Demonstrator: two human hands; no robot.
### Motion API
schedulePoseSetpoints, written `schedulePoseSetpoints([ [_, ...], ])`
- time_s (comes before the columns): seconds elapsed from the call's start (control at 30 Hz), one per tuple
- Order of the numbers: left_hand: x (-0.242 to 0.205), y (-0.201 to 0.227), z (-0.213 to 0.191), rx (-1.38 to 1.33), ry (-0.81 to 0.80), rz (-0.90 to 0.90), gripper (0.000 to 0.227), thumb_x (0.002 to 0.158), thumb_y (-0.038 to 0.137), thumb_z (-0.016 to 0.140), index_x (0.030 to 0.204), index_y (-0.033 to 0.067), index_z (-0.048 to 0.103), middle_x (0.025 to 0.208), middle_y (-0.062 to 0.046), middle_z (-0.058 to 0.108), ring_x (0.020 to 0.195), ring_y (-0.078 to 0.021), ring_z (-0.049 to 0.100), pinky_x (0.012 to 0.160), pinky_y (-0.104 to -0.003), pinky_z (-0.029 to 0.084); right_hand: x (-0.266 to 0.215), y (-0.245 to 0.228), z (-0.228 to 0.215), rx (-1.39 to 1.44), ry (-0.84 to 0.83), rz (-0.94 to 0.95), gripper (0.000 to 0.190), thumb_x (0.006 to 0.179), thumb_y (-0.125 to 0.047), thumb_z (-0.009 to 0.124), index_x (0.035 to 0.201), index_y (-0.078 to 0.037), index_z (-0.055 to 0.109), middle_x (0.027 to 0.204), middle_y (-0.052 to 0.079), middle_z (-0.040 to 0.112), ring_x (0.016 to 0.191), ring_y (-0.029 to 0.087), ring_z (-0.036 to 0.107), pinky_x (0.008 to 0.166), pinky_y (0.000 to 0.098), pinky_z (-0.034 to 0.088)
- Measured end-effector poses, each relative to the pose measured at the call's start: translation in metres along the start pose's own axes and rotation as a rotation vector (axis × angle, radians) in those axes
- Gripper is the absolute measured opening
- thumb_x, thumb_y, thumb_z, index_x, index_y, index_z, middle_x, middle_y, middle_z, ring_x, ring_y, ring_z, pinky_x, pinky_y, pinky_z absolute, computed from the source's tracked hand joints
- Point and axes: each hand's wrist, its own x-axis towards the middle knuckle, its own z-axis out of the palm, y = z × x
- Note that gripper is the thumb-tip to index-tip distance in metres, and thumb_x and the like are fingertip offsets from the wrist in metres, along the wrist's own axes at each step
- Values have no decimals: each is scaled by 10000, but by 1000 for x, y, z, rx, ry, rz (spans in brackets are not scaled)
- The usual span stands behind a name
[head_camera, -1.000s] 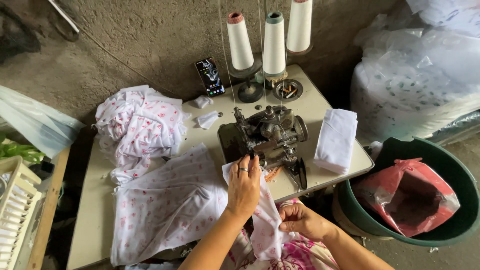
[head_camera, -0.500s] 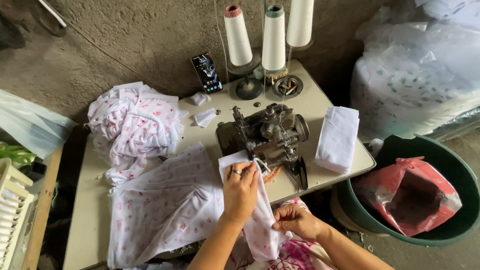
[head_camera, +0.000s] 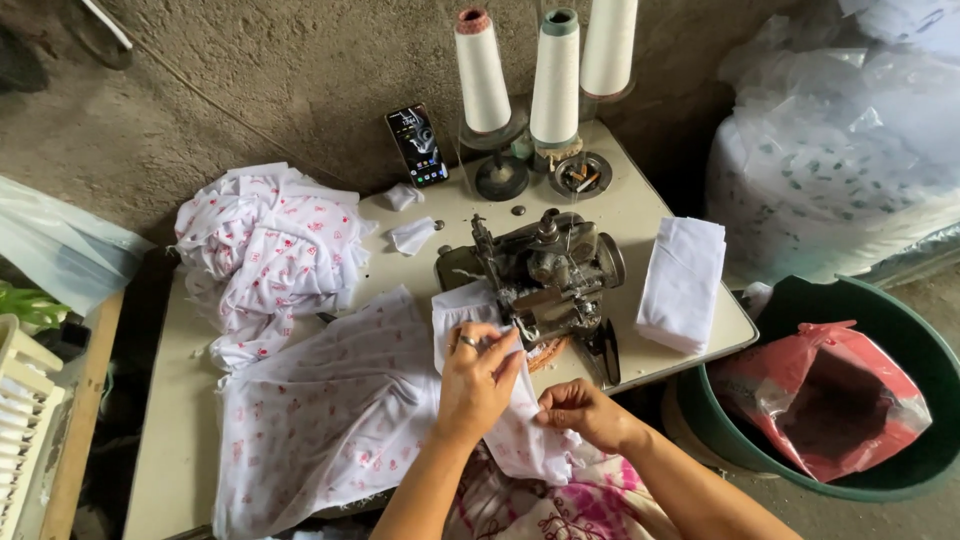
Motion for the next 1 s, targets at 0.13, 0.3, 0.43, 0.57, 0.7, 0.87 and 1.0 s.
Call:
schedulePoseSetpoints([
  [0.13, 3, 3, -2, -4, -4, 56, 301, 813, 143, 816, 1058, -2, 717, 1028, -139, 573, 911, -258, 596, 896, -407, 591, 10, -3, -8, 20, -19, -34, 77, 900, -21, 706, 830, -3, 731, 725, 66, 714, 610, 144, 630, 583, 268, 523],
  [0.3, -14, -28, 28, 17, 148, 90, 245, 822, 237, 790, 1029, 109, 767, 919, -60, 558, 872, -301, 608, 905, -451, 518, 23, -1, -4, 85, 208, -52, 73, 801, 33, 767, 785, 98, 739, 572, 92, 645, 492, 116, 578, 479, 211, 452],
  [0.43, -6, -14, 13, 50, 128, 101, 206, 822, 241, 790, 987, 119, 770, 913, -49, 568, 860, -274, 620, 992, -471, 474, 30, -20, 5, 79, 251, -93, 63, 789, 46, 775, 766, 91, 737, 544, 93, 619, 467, 124, 559, 455, 214, 429],
  [0.57, -6, -20, 18, -64, 129, -24, 349, 806, 257, 803, 1075, 73, 677, 993, -107, 592, 922, -338, 634, 951, -475, 493, 35, -24, 7, 68, 267, -147, 67, 795, 40, 779, 753, 74, 740, 549, 86, 630, 472, 117, 568, 452, 212, 433],
  [0.7, 10, -21, 7, -159, 112, -121, 775, 750, 263, 833, 1340, -56, 444, 1185, -292, 598, 1063, -472, 613, 944, -497, 500, 34, -25, 10, 59, 305, -163, 73, 795, 41, 780, 765, 83, 729, 553, 97, 634, 477, 124, 570, 448, 223, 446],
  [0.87, 41, -13, -24, -219, -325, -511, 1124, 724, 330, 832, 1488, 2, 76, 1503, -293, 218, 1393, -423, 281, 1177, -485, 245, 12, -33, 18, -34, 245, -86, 129, 856, -71, 755, 790, 35, 721, 587, 58, 628, 472, 100, 529, 436, 217, 403],
  [1.0, 52, -24, -29, -213, -583, -664, 1230, 812, 518, 714, 1515, 25, -166, 1648, -203, -116, 1533, -318, -24, 1242, -426, 55, -2, -16, 14, -95, 186, 27, 194, 880, -172, 732, 852, 19, 736, 744, 92, 725, 645, 185, 666, 541, 271, 518],
])
